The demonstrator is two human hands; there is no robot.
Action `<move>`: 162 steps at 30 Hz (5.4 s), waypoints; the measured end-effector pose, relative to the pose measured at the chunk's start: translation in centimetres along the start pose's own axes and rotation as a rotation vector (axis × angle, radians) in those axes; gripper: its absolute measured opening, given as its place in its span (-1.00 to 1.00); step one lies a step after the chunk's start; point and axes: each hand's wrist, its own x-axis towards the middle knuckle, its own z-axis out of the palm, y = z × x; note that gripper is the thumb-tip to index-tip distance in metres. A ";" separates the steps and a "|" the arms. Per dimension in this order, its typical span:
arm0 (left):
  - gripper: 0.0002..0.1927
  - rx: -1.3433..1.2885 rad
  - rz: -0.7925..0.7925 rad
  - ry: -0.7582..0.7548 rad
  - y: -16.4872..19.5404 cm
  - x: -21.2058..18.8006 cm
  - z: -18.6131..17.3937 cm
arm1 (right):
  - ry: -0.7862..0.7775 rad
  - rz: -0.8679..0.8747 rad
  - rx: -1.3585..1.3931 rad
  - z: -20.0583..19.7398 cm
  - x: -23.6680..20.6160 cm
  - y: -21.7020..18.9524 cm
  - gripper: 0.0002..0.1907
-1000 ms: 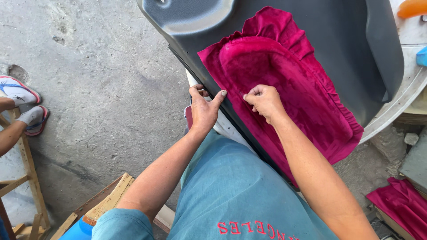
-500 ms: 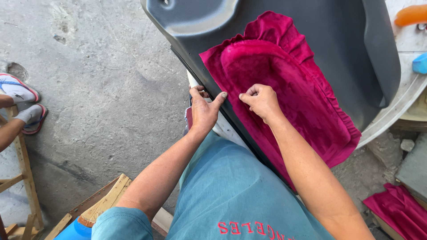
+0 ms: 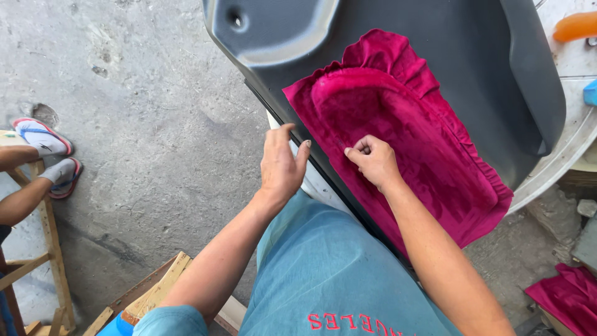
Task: The person fits a magenta fabric cover with a ruffled edge onto a gray plastic vehicle interior panel lying on a round table. They align the fabric over the recessed area, press and smooth it with both hands, and tuck and pull the edges to seat the cover onto the panel.
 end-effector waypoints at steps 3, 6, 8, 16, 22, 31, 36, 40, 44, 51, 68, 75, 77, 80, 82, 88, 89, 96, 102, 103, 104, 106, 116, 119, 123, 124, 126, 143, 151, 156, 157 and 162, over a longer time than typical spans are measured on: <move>-0.55 0.102 0.395 0.044 1.6 1.7 -0.3 | 0.027 0.012 -0.058 -0.1 -0.1 0.7 -0.76; -0.40 0.250 0.466 0.031 3.4 5.0 1.2 | 0.046 -0.047 -0.102 -0.2 0.1 1.0 -0.75; -0.38 0.296 0.421 -0.046 3.8 6.4 1.5 | 0.046 -0.032 -0.114 -0.3 0.1 1.2 -0.74; -0.28 0.402 0.373 -0.135 4.9 8.1 1.6 | 0.052 -0.048 -0.116 -1.2 -0.1 1.4 -0.71; -0.23 0.519 0.285 -0.210 6.1 8.4 1.6 | 0.033 -0.011 -0.096 -1.7 -0.2 1.3 -0.69; -0.22 0.530 0.336 -0.267 6.6 8.8 1.5 | 0.029 -0.012 -0.062 -2.3 -0.1 2.0 -0.68; -0.22 0.578 0.277 -0.361 7.9 10.5 1.5 | 0.025 -0.019 -0.071 -2.4 0.2 2.2 -0.68; -0.30 0.550 0.236 -0.394 8.6 10.8 1.6 | 0.038 -0.043 -0.075 -2.6 0.2 2.7 -0.68; -0.31 0.551 0.277 -0.403 8.2 11.2 1.4 | 0.032 -0.033 -0.054 -2.7 0.3 3.1 -0.67; -0.33 0.612 0.159 -0.541 8.6 12.2 1.6 | 0.034 -0.041 -0.060 -3.0 0.4 3.3 -0.67; -0.43 0.799 0.396 -0.598 11.3 13.7 5.5 | 0.064 -0.095 -0.036 -3.2 0.3 4.0 -0.67; -0.48 0.651 0.434 -0.560 11.5 14.6 7.2 | 0.045 -0.087 -0.012 -3.7 0.4 4.3 -0.67; -0.57 0.610 0.508 -0.553 11.8 14.8 8.4 | 0.038 -0.074 -0.019 -4.0 0.5 4.2 -0.66; -0.65 0.536 0.620 -0.562 12.5 14.8 10.4 | 0.034 -0.102 -0.012 -4.3 0.3 3.9 -0.68; -0.67 0.507 0.710 -0.570 13.3 15.2 12.0 | 0.037 -0.181 0.058 -4.9 -0.1 3.6 -0.72; -0.69 0.569 0.888 -0.663 15.2 14.3 15.9 | 0.587 -0.627 -0.146 -11.4 -1.2 3.9 -0.89; -0.69 0.577 0.904 -0.689 15.6 14.0 16.6 | 0.640 -0.650 -0.238 -13.0 -1.0 4.3 -0.82; -0.61 0.511 1.037 -0.725 17.6 12.8 19.2 | 0.590 -0.660 -0.386 -17.8 0.5 7.9 -0.72; -0.56 0.651 0.927 -0.798 18.5 12.8 20.2 | 0.674 -0.577 -0.464 -20.7 -3.0 14.2 -0.68; -0.55 0.653 0.928 -0.797 18.6 12.8 20.3 | 0.683 -0.561 -0.473 -21.3 -3.8 15.4 -0.68; -0.54 0.654 0.929 -0.797 18.8 12.7 20.3 | 0.692 -0.543 -0.481 -22.0 -4.6 16.7 -0.68; -0.53 0.654 0.934 -0.798 19.1 12.5 20.5 | 0.705 -0.504 -0.504 -23.5 -6.4 19.7 -0.68; -0.62 0.647 1.045 -0.710 19.9 9.6 21.3 | 0.787 -0.351 -0.492 -27.7 -12.3 30.1 -0.65; -0.71 0.523 1.209 -0.656 20.3 6.7 24.1 | 0.796 -0.495 -0.553 -26.7 -10.9 28.1 -0.70; -0.65 0.457 1.307 -0.603 20.3 2.5 29.1 | 0.777 -0.688 -0.557 -23.5 -6.0 22.9 -0.81; -0.66 0.464 1.271 -0.610 20.1 1.6 30.1 | 0.774 -0.717 -0.555 -22.9 -5.3 22.4 -0.84; -0.60 0.474 1.267 -0.586 19.2 0.8 30.9 | 0.787 -0.715 -0.567 -22.1 -4.8 22.7 -0.83; -0.24 0.821 0.817 -0.628 7.9 -1.5 19.2 | 0.404 -0.199 -0.728 -18.1 -15.9 38.3 -0.08; -0.26 0.815 0.821 -0.521 4.9 -1.7 17.8 | 0.310 -0.444 -0.671 -14.3 -7.4 30.3 -0.12; -0.26 0.822 0.833 -0.492 4.8 -1.7 17.6 | 0.261 -0.618 -0.648 -11.0 -2.5 22.0 -0.15; -0.27 0.833 0.835 -0.489 4.8 -1.9 17.6 | 0.263 -0.643 -0.653 -10.1 -1.8 20.6 -0.15; -0.26 0.846 0.825 -0.493 5.0 -2.3 17.6 | 0.235 -0.709 -0.651 -8.9 -0.2 18.4 -0.20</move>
